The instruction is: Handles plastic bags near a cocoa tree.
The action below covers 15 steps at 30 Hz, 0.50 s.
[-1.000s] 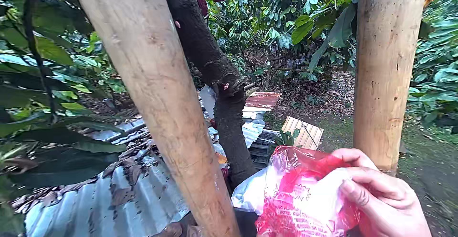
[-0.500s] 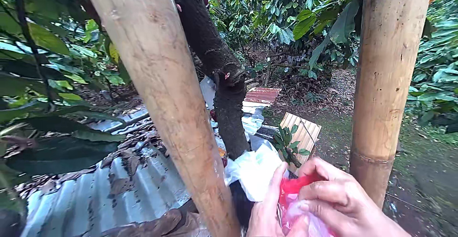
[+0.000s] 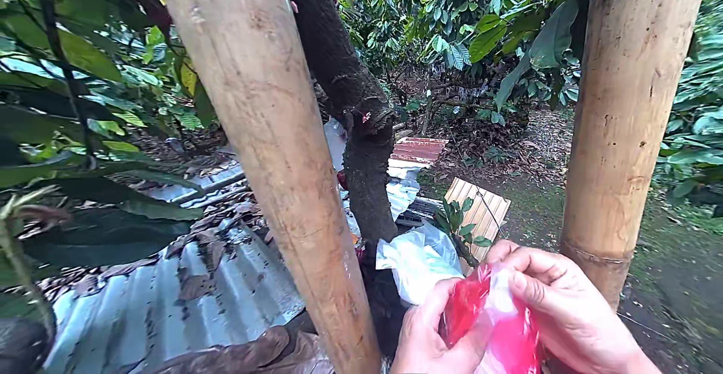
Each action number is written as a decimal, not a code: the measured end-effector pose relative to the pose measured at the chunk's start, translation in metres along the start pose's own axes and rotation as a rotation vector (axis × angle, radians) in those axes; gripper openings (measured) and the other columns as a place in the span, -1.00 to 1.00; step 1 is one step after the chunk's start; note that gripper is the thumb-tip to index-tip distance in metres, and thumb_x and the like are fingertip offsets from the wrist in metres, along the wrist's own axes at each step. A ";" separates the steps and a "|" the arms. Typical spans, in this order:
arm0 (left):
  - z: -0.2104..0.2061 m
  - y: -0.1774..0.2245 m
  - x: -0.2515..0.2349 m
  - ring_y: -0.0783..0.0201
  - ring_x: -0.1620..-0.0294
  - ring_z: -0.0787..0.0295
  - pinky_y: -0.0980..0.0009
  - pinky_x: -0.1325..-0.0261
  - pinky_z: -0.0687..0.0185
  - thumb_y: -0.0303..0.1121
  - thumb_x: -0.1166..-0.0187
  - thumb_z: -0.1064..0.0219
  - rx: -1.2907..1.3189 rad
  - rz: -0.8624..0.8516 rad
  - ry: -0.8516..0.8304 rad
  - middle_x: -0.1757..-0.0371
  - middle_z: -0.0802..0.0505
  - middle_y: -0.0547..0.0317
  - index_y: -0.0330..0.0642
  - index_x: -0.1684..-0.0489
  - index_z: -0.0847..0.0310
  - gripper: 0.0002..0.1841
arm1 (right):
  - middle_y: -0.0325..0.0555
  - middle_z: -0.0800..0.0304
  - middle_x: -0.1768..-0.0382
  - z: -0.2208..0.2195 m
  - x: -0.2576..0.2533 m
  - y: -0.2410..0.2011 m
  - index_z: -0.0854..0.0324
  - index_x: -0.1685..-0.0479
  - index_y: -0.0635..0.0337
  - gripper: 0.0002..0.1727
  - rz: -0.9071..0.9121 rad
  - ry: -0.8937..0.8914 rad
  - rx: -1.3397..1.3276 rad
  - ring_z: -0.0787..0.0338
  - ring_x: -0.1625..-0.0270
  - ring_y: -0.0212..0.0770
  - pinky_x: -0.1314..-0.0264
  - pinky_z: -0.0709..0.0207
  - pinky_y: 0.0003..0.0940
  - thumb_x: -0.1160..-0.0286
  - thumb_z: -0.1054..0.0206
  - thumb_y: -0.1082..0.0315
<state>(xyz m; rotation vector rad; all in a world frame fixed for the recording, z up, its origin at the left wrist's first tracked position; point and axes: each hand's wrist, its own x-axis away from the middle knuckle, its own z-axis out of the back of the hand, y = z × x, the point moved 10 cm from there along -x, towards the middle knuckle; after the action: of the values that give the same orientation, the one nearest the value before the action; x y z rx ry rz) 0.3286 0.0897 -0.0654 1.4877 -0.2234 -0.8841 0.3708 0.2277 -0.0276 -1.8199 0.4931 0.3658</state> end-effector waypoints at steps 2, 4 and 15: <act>-0.002 -0.004 0.000 0.42 0.03 -0.88 0.40 -0.13 -0.83 -0.46 -0.41 -0.51 0.009 0.015 -0.029 0.08 -0.92 0.15 -0.38 -0.18 -0.65 -0.62 | -0.08 -0.85 0.04 0.005 -0.001 0.006 -0.82 0.23 0.21 -0.87 -0.028 0.074 -0.171 -0.84 -0.02 -0.34 -0.13 -0.74 -0.43 -0.57 -0.41 0.35; 0.004 -0.008 0.000 0.50 0.17 -0.84 0.49 0.00 -0.80 -0.39 -0.51 -0.47 0.033 0.000 0.022 0.23 -0.89 0.24 -0.32 0.05 -0.71 -0.79 | -0.08 -0.86 0.03 0.009 0.000 0.014 -0.82 0.19 0.19 -0.86 -0.020 0.105 -0.174 -0.84 -0.03 -0.34 -0.14 -0.75 -0.42 -0.61 -0.38 0.34; 0.026 -0.008 0.000 0.49 0.31 -0.81 0.49 0.18 -0.78 -0.21 -0.25 -0.64 -0.232 0.075 0.199 0.36 -0.84 0.30 -0.21 0.15 -0.64 -0.63 | -0.03 -0.81 -0.24 -0.012 0.014 0.015 -0.85 0.42 0.16 -0.74 0.186 -0.068 0.860 -0.71 -0.38 -0.21 -0.44 -0.61 -0.29 -0.48 -0.22 0.40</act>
<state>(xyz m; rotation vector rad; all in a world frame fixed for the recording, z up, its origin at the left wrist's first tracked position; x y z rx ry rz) 0.3090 0.0716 -0.0697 1.3312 -0.0275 -0.6725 0.3755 0.2099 -0.0437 -0.9305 0.6483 0.2769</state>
